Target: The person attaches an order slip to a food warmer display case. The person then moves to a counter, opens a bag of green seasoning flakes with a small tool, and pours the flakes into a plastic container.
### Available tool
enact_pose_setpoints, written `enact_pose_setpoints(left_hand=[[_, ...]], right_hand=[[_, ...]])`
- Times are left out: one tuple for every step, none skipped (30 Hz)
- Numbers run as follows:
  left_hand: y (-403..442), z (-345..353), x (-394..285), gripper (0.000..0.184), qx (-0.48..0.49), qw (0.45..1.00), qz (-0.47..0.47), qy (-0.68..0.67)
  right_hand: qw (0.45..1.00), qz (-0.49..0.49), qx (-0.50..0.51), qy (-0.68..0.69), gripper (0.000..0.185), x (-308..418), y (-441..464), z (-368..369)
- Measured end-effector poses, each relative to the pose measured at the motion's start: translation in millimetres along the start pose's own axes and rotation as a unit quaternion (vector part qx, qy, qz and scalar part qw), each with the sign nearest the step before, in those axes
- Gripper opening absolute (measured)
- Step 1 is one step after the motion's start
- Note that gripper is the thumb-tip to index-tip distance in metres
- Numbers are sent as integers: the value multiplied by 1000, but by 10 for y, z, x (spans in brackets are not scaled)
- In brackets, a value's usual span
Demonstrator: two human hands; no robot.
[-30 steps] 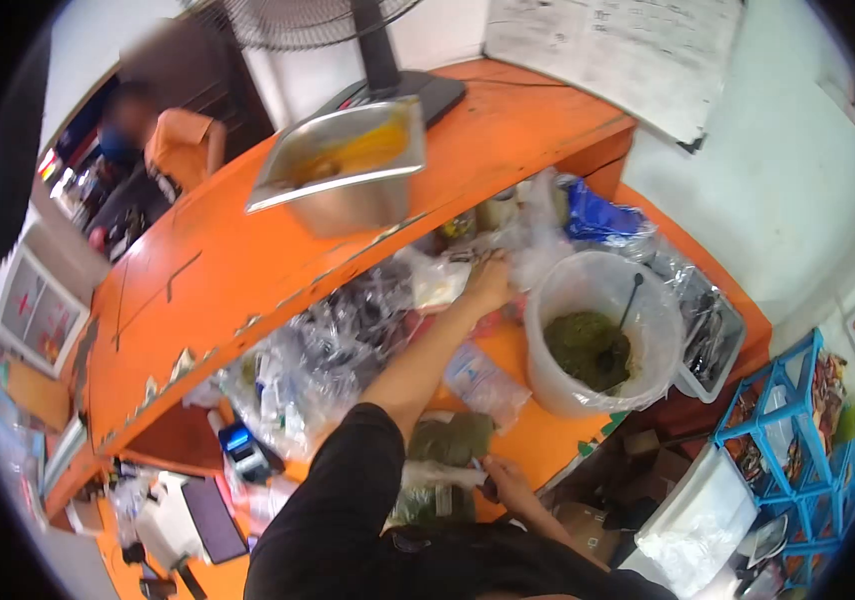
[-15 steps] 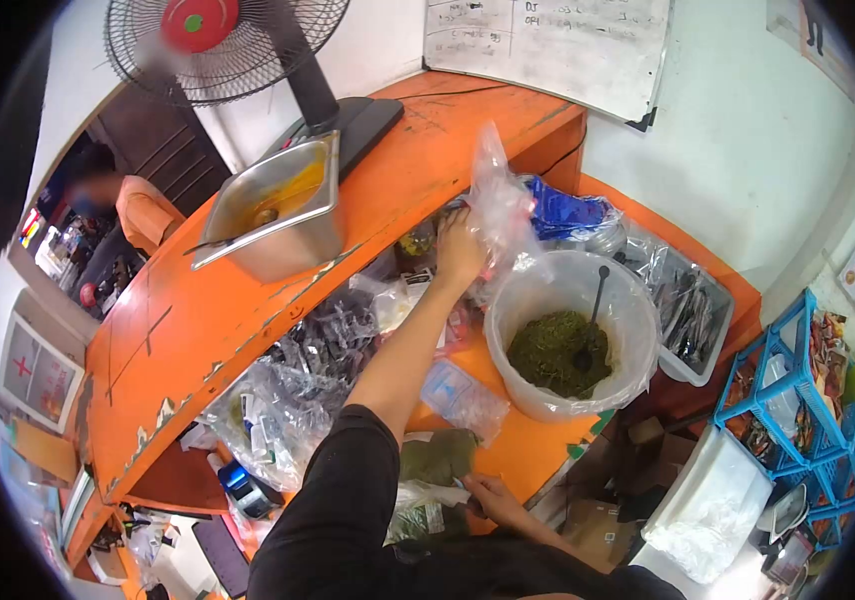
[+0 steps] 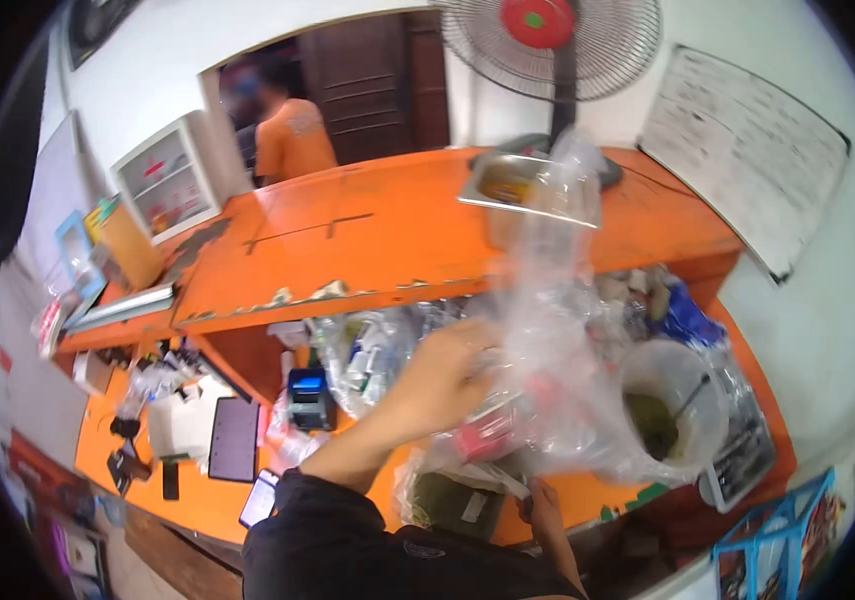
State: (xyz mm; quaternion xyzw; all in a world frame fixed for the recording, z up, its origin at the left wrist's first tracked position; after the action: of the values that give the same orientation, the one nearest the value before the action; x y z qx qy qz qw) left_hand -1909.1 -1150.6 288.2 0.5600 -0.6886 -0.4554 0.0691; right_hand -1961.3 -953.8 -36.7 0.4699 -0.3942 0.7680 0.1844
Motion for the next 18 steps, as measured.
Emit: enact_pose_setpoints(left_hand=[[-119,-334,-78,27,-7,999,-5,39],[-214,-582,-54,31,-28,999,-34,1],[-309,-830,-28,37,-52,996,-61,-38],[-273,-1128,-107,41,-58,998,-13,33],[-238,-1343,-164,45,-63,992,36,104],[-251,-1488,7,47,-85,963,-60,248],[-111,-1621,399,40,-111,935,-71,328],[120,-1792,584,30,-141,914,-99,367],[366,-1931,877,28,-155,914,-138,350],[589,-2044,1223,26,-168,912,-175,330],[771,-2125,1567,26,-189,901,-166,353],[922,-2178,1932,26,-210,889,-156,375],[1048,-2220,2344,27,-223,878,-187,381],[1123,-2228,2704,29,-234,866,-216,385],[1128,-2158,2987,30,-212,857,-252,396],[1104,-2068,3231,31,-188,848,-286,405],[1094,-1987,3435,32,-165,837,-319,413],[1096,-1934,3581,33,-169,832,-304,433]], right_hand=[[1000,4,1,-2,27,7,16,12],[1000,10,-2,-3,27,7,25,11],[1000,16,-8,-1,26,0,27,5],[1000,20,-10,-7,26,2,32,3],[1000,22,-14,-13,26,11,40,-2],[999,23,-20,-17,26,16,52,-13],[999,24,-28,-34,26,4,70,-28],[999,13,-24,-47,27,43,58,-6],[998,2,-21,-58,27,97,26,22],[997,-10,-20,-69,27,152,6,42],[997,-10,-21,-76,28,162,2,37],[996,-11,-23,-81,29,151,5,24],[996,-12,-25,-86,30,139,4,11],[995,-10,-29,-94,31,138,-11,5],[994,-9,-35,-100,32,145,-26,3],[994,-9,-41,-105,32,139,-17,-6],[994,-18,-44,-102,33,110,8,-22],[994,-25,-46,-100,34,61,22,-44]])
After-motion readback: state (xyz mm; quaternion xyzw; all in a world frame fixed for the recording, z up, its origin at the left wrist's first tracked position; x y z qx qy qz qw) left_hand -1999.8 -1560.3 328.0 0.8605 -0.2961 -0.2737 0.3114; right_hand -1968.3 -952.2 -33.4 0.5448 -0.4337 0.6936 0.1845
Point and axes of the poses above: each hand's wrist, its own y-axis towards the middle knuckle, its own z-axis out of the palm, x = y × z, the point moved 6 cm from there along y, towards the middle knuckle, and after that the axes turned 4 degrees about z, right-handed, at the moved point
